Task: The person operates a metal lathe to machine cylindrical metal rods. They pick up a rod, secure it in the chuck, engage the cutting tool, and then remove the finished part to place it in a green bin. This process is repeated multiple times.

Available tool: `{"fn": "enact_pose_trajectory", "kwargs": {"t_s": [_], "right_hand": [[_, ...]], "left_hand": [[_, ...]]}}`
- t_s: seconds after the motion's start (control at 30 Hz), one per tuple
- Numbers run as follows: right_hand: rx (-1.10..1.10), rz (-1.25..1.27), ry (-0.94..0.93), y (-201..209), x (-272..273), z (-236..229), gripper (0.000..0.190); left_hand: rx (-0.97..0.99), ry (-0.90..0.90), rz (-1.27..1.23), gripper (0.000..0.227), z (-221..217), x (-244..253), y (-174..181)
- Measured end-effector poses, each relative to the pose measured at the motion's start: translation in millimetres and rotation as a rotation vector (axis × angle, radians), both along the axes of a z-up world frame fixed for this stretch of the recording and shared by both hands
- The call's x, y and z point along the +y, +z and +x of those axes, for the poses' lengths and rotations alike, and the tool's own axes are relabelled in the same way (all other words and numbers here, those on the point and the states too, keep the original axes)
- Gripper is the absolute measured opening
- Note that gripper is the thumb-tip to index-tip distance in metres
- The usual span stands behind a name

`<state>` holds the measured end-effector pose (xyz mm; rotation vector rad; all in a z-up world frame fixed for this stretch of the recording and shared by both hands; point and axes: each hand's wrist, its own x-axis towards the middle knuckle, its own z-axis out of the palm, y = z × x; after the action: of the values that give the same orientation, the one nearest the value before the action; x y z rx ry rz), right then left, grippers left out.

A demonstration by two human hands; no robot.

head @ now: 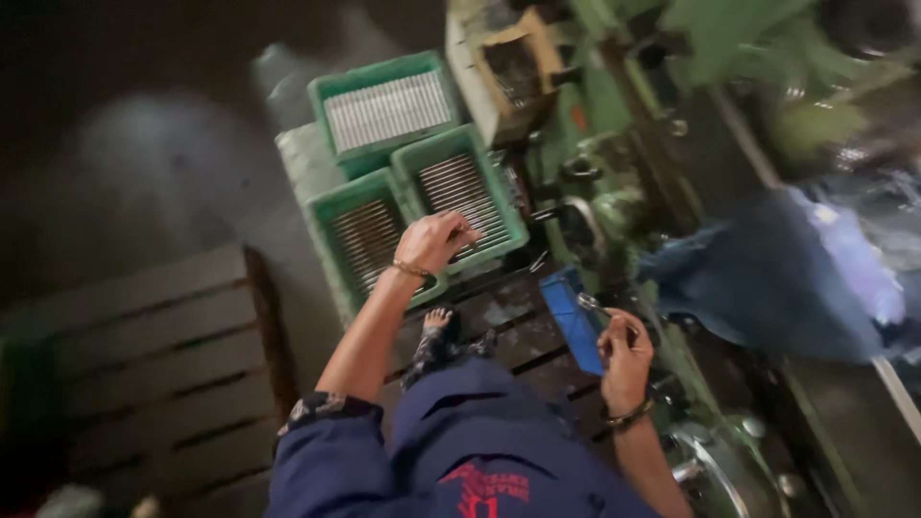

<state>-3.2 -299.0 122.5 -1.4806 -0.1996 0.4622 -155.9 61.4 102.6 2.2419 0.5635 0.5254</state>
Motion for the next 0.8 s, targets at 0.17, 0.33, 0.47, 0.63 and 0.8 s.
{"fn": "enact_pose_trajectory", "kwargs": {"t_s": [0.17,0.33,0.47,0.63,0.8], "right_hand": [[-0.199,0.000,-0.085,34.5,-22.8,4.5,0.024],[-0.239,0.105,-0.200,49.8,-56.6,5.2,0.024],[-0.203,0.099,-0.300,49.9,-85.4,9.8,0.023],[-0.378,-0.068,-0.368,41.5,-114.5,10.0,0.021],[-0.260,-0.116,-0.446,40.4,-137.7,2.8,0.023]], "left_hand": [[-0.621,-0.035,-0.684,0.055,105.6,-91.4,18.3],[-0.310,0.140,-1.816,0.046,166.2,-217.2,16.9],[0.005,-0.190,-1.687,0.055,163.3,-285.9,33.3],[0.104,-0.472,-1.543,0.065,165.2,-330.9,45.9],[0.027,-0.536,-1.470,0.065,170.9,-352.7,52.0]]}}
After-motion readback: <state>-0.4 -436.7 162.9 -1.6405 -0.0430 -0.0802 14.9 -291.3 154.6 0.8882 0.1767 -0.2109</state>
